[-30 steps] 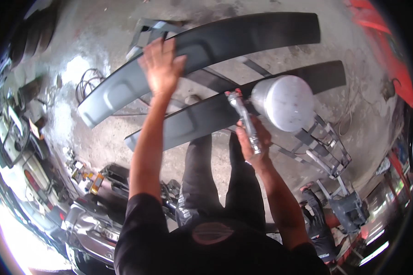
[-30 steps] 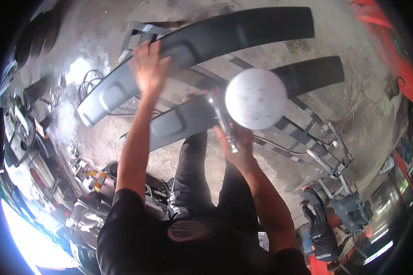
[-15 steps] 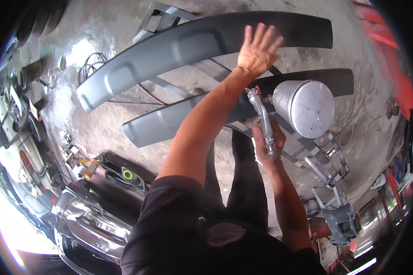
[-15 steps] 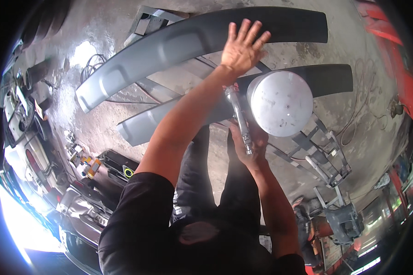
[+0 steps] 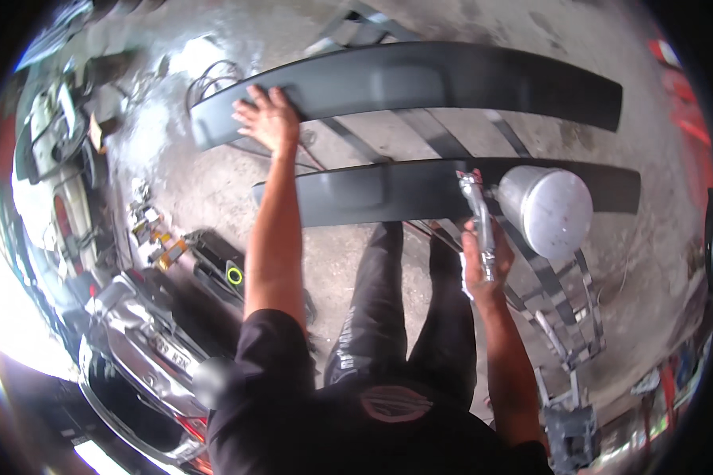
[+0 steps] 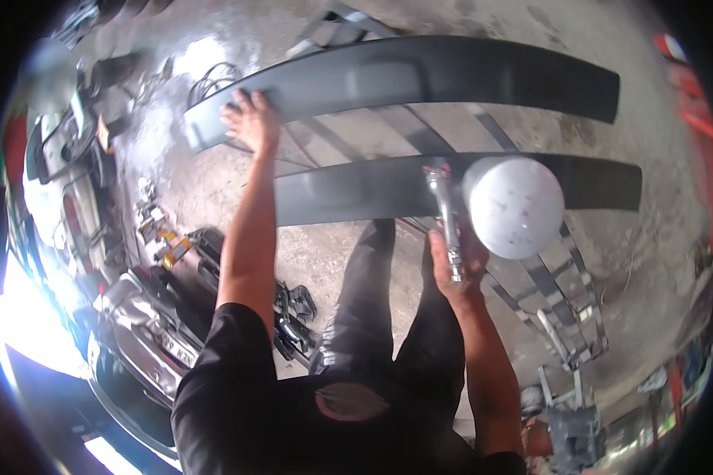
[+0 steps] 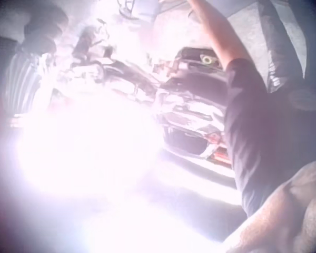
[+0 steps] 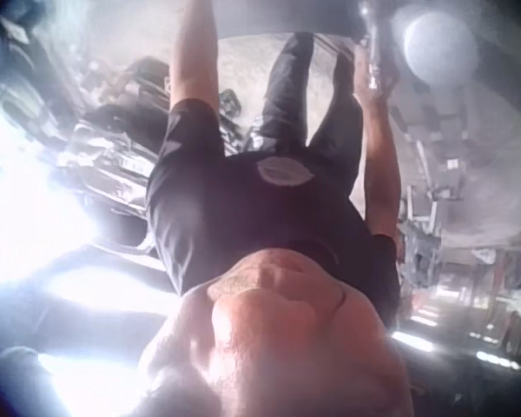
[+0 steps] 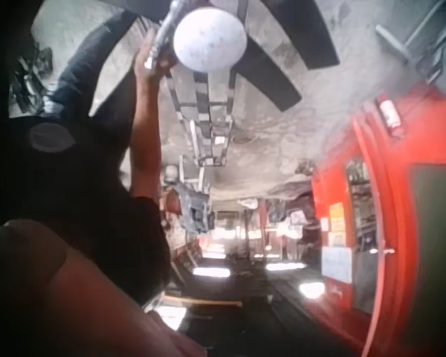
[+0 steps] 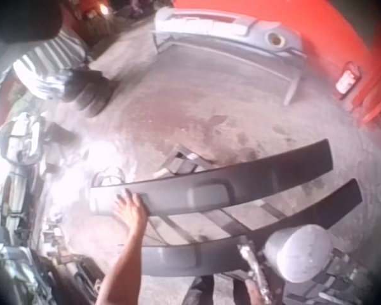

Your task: The person mixes black paint from a can into a spray gun container while sitting on the floor. They then stand up, walk to a metal stand, and spray paint two long black car trim pieces. The person wipes the pieces with a cloth and continues to apply paint to the trim.

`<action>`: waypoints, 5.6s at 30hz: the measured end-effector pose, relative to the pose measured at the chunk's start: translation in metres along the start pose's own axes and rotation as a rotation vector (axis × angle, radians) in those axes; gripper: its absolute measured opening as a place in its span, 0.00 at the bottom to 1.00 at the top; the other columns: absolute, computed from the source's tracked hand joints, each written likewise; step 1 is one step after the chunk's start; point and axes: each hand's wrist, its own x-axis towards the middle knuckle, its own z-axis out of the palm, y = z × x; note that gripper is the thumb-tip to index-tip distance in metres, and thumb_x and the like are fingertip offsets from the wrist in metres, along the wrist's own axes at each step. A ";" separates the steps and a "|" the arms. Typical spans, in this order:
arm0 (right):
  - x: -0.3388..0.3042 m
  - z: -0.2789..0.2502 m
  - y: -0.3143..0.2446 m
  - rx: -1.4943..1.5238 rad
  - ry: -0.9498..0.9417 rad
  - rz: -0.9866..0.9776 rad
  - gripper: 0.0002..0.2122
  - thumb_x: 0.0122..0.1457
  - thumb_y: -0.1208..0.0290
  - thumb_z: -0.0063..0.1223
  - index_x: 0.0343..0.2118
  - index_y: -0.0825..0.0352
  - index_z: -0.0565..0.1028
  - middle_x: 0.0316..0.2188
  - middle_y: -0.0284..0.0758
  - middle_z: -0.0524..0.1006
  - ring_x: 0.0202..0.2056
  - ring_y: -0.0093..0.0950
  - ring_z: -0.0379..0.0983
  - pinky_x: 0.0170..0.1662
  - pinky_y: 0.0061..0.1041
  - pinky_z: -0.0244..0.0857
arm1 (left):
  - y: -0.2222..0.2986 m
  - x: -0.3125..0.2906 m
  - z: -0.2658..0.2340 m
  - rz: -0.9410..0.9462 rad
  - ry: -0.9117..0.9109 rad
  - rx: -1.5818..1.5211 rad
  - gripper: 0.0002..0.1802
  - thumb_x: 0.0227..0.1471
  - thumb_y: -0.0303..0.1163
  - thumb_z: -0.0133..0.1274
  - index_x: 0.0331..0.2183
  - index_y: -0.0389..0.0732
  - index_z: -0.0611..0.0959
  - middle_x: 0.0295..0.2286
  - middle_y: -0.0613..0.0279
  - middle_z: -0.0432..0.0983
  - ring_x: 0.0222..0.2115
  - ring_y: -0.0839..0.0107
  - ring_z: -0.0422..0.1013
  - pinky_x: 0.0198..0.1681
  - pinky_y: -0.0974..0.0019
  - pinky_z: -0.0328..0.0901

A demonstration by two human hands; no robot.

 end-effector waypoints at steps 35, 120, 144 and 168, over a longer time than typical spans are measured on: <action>0.041 0.165 -0.067 -0.106 -0.456 -0.292 0.13 0.60 0.78 0.61 0.48 0.74 0.77 0.35 0.39 0.82 0.32 0.33 0.79 0.38 0.31 0.74 | -0.169 0.118 0.010 0.161 0.156 -0.183 0.31 0.68 0.57 0.42 0.65 0.55 0.74 0.67 0.38 0.58 0.67 0.30 0.52 0.66 0.22 0.44; -0.104 -0.247 0.155 0.142 0.723 0.403 0.15 0.63 0.77 0.64 0.52 0.70 0.76 0.28 0.36 0.79 0.26 0.25 0.76 0.29 0.25 0.70 | 0.558 -0.492 0.014 2.464 -0.368 0.181 0.31 0.62 0.37 0.54 0.66 0.49 0.72 0.73 0.62 0.46 0.74 0.54 0.38 0.72 0.31 0.41; -0.012 -0.195 0.093 0.153 0.317 0.292 0.09 0.66 0.75 0.60 0.46 0.71 0.78 0.31 0.33 0.79 0.29 0.20 0.75 0.32 0.23 0.70 | 0.486 -0.254 0.031 1.480 -0.233 -0.188 0.39 0.62 0.60 0.52 0.67 0.54 0.69 0.68 0.53 0.58 0.69 0.46 0.51 0.70 0.34 0.44; -0.010 -0.178 0.092 0.249 0.228 0.383 0.06 0.66 0.74 0.58 0.42 0.69 0.78 0.32 0.35 0.79 0.30 0.26 0.75 0.34 0.27 0.69 | 0.515 -0.164 0.033 0.928 -0.782 -0.176 0.41 0.61 0.73 0.42 0.41 0.47 0.91 0.42 0.52 0.86 0.50 0.54 0.79 0.54 0.52 0.71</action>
